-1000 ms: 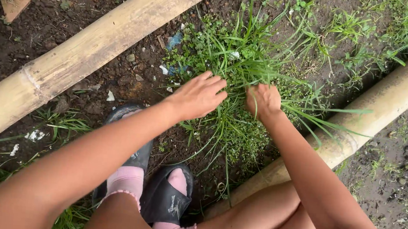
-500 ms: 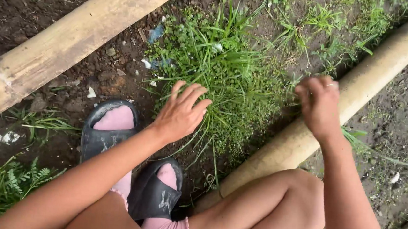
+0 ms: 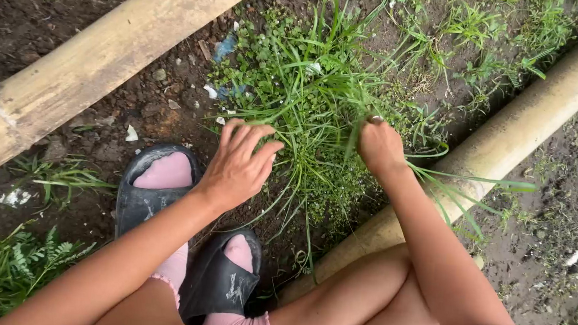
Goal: Pulling weeds from a garden bed by hand.
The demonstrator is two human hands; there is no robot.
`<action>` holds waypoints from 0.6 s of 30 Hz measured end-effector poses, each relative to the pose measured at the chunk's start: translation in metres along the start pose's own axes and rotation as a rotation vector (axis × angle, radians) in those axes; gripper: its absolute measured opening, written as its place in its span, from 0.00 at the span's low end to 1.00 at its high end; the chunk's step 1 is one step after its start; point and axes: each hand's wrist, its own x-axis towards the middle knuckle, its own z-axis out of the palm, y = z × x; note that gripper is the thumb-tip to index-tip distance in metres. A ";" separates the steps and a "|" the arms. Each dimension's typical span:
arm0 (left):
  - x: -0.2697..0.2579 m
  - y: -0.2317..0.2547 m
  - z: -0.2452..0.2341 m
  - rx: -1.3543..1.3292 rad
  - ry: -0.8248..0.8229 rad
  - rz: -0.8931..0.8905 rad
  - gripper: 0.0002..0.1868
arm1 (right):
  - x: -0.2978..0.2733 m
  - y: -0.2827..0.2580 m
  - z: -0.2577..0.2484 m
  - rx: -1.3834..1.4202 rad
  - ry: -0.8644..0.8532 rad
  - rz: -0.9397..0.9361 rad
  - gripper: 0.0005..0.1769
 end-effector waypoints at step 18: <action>-0.004 0.000 -0.012 -0.058 -0.016 0.043 0.12 | 0.002 0.013 0.020 -0.063 -0.403 0.239 0.13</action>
